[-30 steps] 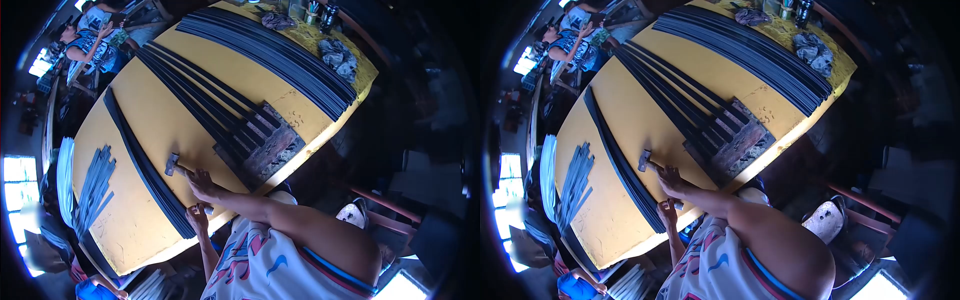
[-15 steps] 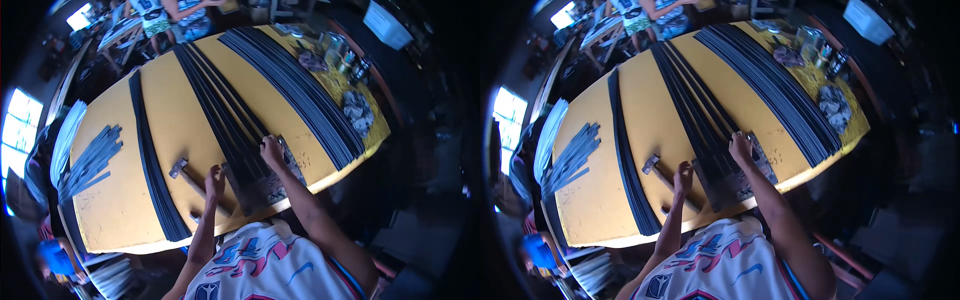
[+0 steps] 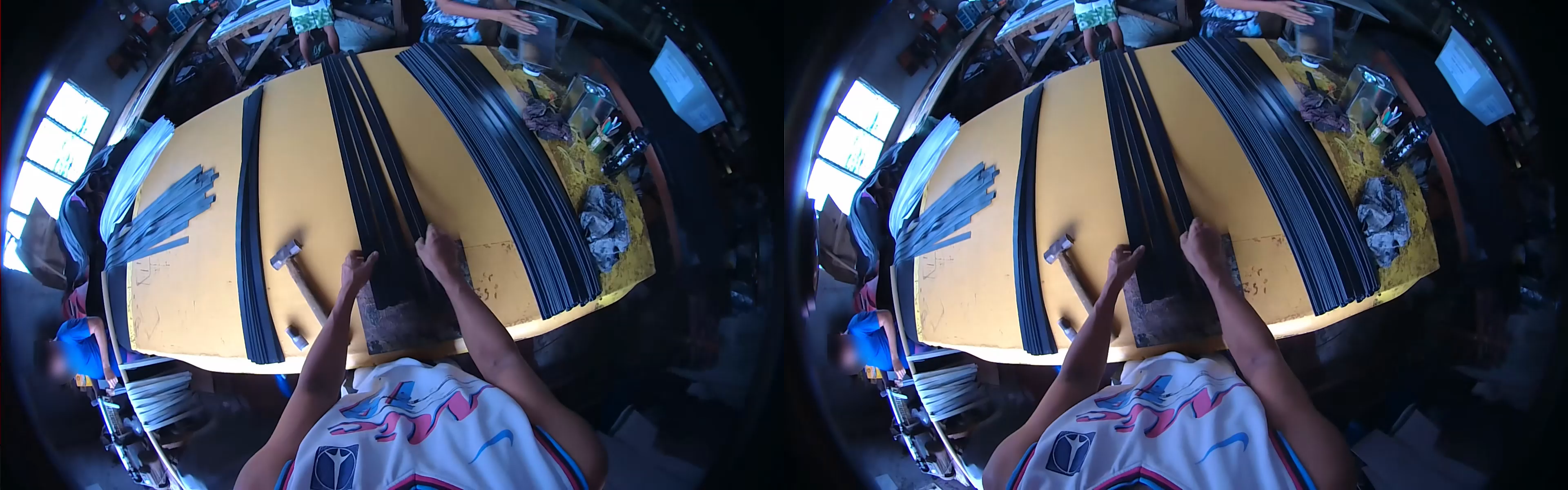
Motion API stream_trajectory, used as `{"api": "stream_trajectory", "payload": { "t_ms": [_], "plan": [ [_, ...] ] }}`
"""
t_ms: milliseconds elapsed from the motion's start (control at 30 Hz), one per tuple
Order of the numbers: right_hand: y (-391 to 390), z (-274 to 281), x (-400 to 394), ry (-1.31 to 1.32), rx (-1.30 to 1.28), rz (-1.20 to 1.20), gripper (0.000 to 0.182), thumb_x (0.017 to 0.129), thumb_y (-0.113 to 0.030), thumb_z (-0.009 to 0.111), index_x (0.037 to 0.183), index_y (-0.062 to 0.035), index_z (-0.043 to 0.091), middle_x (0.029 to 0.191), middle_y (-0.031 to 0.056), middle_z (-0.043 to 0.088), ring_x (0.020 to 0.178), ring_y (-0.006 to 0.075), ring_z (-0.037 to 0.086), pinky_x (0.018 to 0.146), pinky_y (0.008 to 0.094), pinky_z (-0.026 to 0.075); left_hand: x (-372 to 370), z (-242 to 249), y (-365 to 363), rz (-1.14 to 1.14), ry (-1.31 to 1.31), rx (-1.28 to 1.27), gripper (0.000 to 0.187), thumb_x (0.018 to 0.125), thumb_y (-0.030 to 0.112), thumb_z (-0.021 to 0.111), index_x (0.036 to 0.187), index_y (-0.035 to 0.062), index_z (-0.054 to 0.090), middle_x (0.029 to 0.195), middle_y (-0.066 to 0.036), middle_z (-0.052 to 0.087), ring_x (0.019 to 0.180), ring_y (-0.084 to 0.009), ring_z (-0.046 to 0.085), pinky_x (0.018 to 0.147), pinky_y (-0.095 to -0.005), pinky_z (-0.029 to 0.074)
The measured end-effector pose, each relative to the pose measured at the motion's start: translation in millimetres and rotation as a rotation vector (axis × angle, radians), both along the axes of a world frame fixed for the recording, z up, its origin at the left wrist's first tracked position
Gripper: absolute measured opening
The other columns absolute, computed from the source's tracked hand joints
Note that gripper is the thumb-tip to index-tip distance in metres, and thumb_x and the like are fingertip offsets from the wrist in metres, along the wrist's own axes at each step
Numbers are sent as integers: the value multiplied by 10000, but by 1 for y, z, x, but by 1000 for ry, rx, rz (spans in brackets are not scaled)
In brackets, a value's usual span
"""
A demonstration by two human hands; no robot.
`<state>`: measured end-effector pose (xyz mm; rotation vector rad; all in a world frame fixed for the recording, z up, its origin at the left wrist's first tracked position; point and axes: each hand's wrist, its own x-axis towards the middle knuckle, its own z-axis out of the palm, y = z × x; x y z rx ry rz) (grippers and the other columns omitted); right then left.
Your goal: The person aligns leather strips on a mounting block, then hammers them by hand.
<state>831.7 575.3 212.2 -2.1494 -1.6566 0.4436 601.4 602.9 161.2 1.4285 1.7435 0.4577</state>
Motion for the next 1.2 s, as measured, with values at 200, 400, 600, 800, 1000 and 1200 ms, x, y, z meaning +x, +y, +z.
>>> {"api": "stream_trajectory", "payload": {
  "t_ms": [200,400,600,800,1000,1200],
  "plan": [
    [10,-9,3,123,-8,93,483,750,-307,722,1031,61,587,932,292,660,927,447,648,845,490,528,18,-15,16,47,-293,48,663,752,338,838,1166,-90,547,1049,-195,671,918,-255,683,817,-356,556],
    [24,5,-26,167,-226,-12,437,693,-298,725,931,63,661,962,299,671,937,438,661,843,467,544,19,15,33,80,-790,-263,537,747,240,843,1105,-74,595,966,-157,690,856,-236,693,744,-350,575],
    [26,-11,-33,183,-195,-12,480,666,-272,754,984,74,658,981,309,667,965,420,657,856,453,532,26,9,34,157,-773,-240,501,720,147,849,1095,-81,607,974,-162,695,834,-253,703,778,-367,587],
    [41,-3,-35,664,-256,-98,401,717,-158,709,1021,96,648,934,205,697,913,266,681,766,357,536,28,21,30,238,-926,-248,420,726,76,823,1068,-66,623,941,-180,698,816,-245,707,732,-357,598],
    [25,35,-54,604,-211,-114,442,720,-142,694,1076,108,618,983,217,689,913,270,678,808,367,525,28,5,36,157,-906,-209,342,795,111,784,1045,-53,618,921,-136,696,774,-221,699,727,-366,593],
    [44,14,-39,647,-222,-130,338,700,-139,687,948,88,660,878,190,693,840,255,671,720,363,519,29,4,33,125,-884,-186,252,929,198,641,1023,-36,636,846,-84,696,685,-164,667,603,-309,554]
  ]
}}
